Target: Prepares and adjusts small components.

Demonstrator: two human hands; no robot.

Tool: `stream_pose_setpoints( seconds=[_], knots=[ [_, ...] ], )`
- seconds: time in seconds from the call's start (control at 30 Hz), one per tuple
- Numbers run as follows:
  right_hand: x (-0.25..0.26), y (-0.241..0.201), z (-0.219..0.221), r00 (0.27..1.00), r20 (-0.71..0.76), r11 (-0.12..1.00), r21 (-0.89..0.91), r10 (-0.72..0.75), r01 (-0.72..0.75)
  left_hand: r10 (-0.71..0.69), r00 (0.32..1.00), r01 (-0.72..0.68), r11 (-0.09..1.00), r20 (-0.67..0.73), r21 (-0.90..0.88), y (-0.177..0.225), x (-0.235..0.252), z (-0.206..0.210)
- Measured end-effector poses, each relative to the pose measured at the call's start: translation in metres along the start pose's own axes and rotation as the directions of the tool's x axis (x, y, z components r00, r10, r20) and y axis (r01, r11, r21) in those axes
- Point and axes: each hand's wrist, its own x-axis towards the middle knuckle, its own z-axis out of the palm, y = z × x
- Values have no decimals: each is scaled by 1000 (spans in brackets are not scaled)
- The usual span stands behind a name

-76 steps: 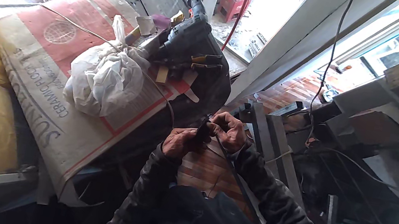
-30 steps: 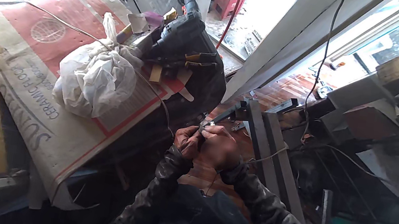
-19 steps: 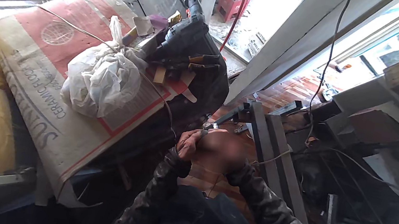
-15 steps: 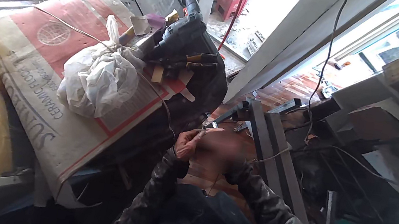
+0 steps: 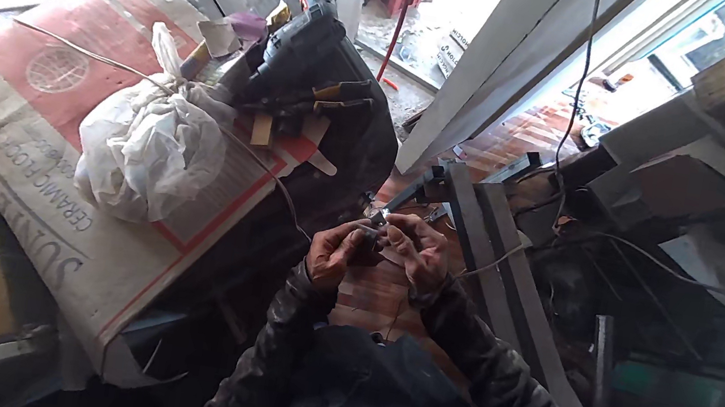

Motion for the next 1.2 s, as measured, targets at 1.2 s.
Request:
stream_pose_setpoints(
  seconds=[1.2],
  knots=[
    [-73,-39,-128,907,-19,902,-95,421,-421,-96,915,-81,908,392,412,-28,18,126]
  ],
)
